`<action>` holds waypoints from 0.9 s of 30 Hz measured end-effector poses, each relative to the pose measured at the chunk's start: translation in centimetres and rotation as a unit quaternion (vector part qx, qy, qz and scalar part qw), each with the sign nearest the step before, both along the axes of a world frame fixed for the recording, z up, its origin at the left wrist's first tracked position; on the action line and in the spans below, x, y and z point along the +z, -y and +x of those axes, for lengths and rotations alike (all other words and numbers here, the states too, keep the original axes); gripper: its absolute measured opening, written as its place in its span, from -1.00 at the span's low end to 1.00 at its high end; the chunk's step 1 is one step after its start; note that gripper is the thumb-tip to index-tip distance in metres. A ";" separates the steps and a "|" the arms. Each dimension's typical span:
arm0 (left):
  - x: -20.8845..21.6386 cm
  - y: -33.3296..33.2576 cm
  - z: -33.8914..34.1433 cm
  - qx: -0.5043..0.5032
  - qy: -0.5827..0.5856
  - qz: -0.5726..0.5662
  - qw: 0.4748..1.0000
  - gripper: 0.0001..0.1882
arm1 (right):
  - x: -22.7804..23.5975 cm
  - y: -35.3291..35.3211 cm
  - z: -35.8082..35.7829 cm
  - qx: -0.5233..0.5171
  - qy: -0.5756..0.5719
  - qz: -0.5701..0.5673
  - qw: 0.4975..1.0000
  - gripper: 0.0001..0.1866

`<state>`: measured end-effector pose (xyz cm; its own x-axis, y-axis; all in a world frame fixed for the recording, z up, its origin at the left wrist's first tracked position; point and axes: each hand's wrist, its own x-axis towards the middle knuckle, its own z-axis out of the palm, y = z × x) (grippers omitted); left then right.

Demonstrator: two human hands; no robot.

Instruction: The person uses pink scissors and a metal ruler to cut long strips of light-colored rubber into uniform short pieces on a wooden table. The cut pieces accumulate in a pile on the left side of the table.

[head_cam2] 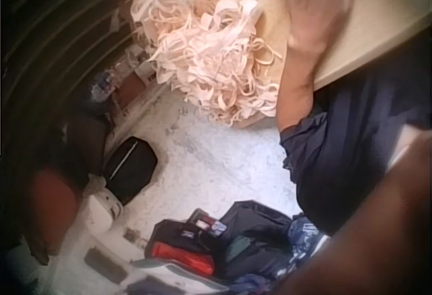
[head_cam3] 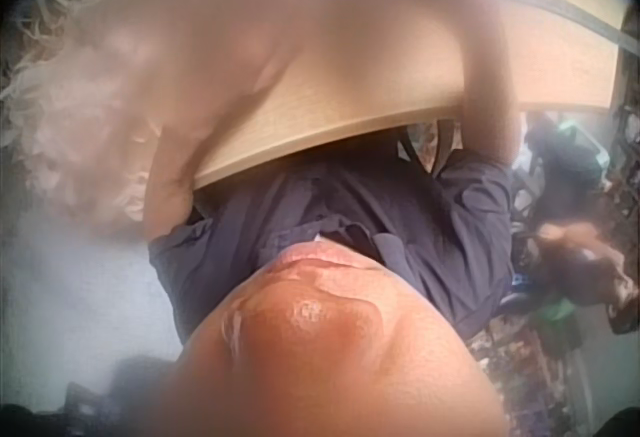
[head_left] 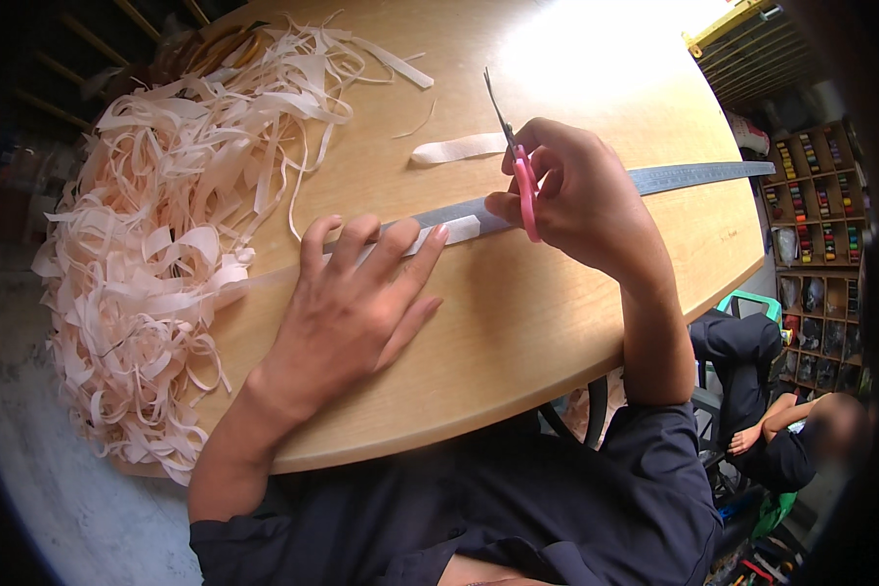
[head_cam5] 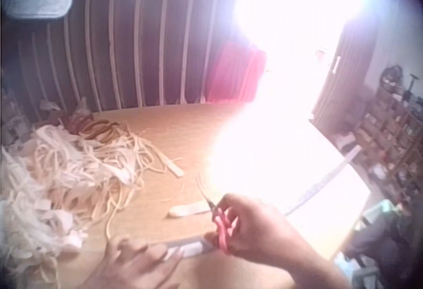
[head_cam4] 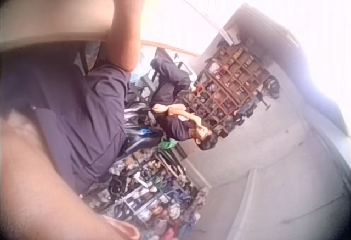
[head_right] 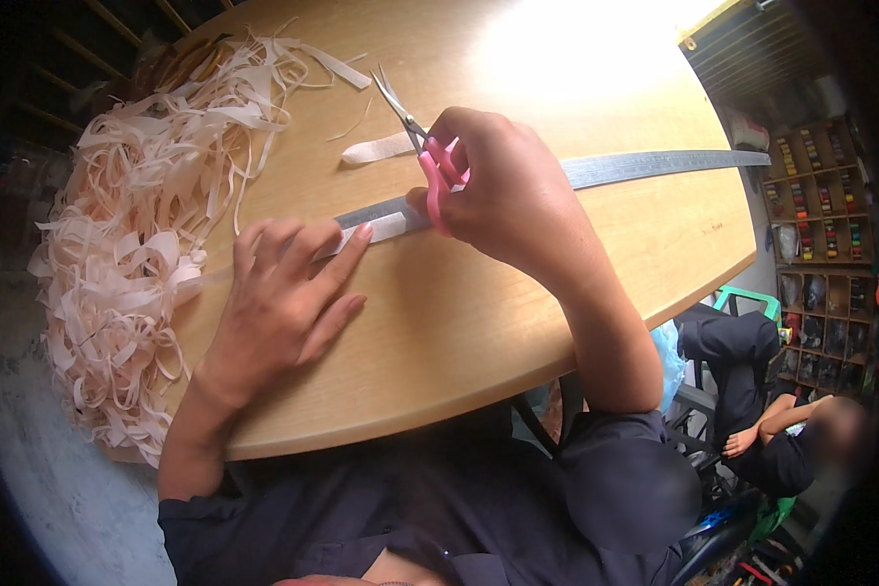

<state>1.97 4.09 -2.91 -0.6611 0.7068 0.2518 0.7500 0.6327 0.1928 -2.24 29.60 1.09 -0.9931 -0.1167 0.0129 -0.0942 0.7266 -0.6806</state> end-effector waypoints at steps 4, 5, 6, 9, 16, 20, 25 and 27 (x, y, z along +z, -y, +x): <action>-0.1 -0.2 0.0 0.001 -0.007 -0.005 1.000 -0.38 | -0.1 0.1 0.1 0.008 0.011 0.010 1.000 -0.63; -0.1 -0.2 0.0 0.002 -0.009 -0.006 1.000 -0.38 | -0.2 0.2 0.1 0.009 0.010 0.016 1.000 -0.63; -0.1 -0.2 0.0 0.001 -0.009 -0.007 1.000 -0.37 | -0.3 0.3 0.1 0.013 0.008 0.025 1.000 -0.63; -0.1 -0.3 -0.1 -0.001 -0.011 -0.007 1.000 -0.37 | -0.6 0.4 0.2 0.012 0.011 0.021 1.000 -0.62; 0.5 0.4 -0.4 0.002 -0.007 0.019 1.000 -0.56 | -1.1 0.6 0.1 0.010 -0.011 0.059 0.998 -0.60; 2.1 3.3 -1.1 0.045 0.022 0.070 0.996 -0.80 | -1.0 0.7 0.2 0.002 -0.014 0.059 0.998 -0.61; 2.9 5.9 -1.6 0.086 0.084 0.108 0.987 -0.89 | -1.0 0.7 0.1 0.004 0.009 0.059 0.998 -0.60; 2.8 6.0 -1.7 0.092 0.093 0.114 0.985 -0.86 | -1.0 0.6 0.1 0.009 -0.004 0.061 0.998 -0.60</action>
<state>0.28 -1.89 -0.12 -0.8220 0.5102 0.2528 0.5653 0.6783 0.4693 -2.14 28.95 0.05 -0.9908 -0.1353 0.0046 -0.1123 0.8018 -0.5869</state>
